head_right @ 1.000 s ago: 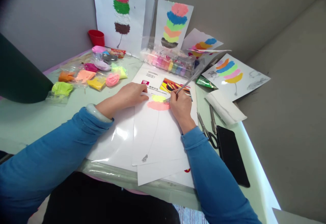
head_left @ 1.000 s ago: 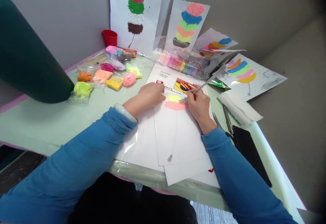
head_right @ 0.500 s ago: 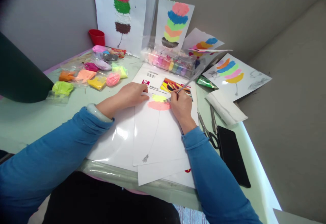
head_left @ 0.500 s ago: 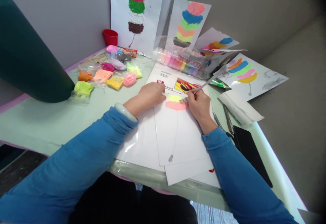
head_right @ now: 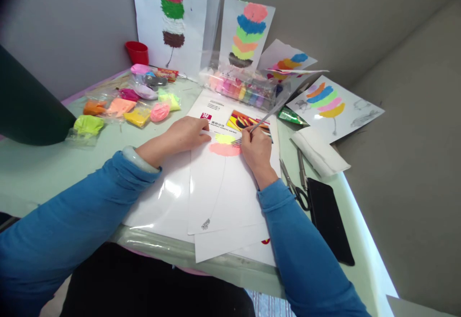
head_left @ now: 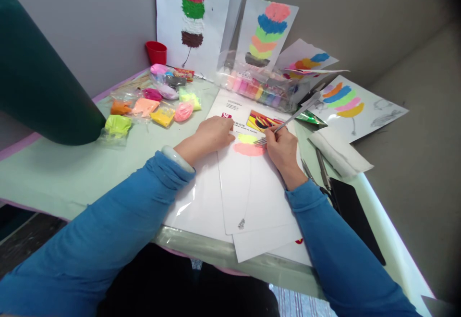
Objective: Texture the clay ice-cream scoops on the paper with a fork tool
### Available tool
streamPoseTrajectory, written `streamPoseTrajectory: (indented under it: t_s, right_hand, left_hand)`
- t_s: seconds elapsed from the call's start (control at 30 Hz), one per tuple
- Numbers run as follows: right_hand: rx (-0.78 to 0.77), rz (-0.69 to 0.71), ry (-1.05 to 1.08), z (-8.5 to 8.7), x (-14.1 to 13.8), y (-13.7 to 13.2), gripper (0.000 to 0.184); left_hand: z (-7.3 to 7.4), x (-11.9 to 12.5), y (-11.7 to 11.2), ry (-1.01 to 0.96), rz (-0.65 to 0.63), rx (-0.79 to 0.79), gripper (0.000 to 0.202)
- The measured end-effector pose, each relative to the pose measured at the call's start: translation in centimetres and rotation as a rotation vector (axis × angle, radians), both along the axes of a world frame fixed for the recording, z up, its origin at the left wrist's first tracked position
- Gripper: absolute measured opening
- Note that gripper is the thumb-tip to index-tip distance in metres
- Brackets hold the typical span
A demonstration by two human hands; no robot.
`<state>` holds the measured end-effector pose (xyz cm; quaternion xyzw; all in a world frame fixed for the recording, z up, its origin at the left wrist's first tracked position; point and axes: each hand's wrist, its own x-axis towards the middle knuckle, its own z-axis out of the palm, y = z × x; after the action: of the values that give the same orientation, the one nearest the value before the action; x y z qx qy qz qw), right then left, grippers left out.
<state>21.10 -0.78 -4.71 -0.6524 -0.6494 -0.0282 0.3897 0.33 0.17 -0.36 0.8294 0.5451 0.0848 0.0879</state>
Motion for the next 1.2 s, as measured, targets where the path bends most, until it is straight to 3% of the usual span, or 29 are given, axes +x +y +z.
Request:
streamPoseTrajectory:
  t_s: [0.4, 0.77, 1.2]
  right_hand:
    - [0.006, -0.017, 0.006, 0.19, -0.11, -0.12, 0.028]
    - [-0.018, 0.133, 0.074, 0.36, -0.63, -0.4, 0.024]
    - [-0.001, -0.022, -0.042, 0.2, -0.33, -0.13, 0.027]
  left_hand:
    - [0.16, 0.04, -0.1, -0.008, -0.006, 0.007, 0.028]
    - [0.05, -0.09, -0.08, -0.013, -0.003, 0.011, 0.028]
    - [0.18, 0.01, -0.13, -0.003, 0.001, 0.0, 0.029]
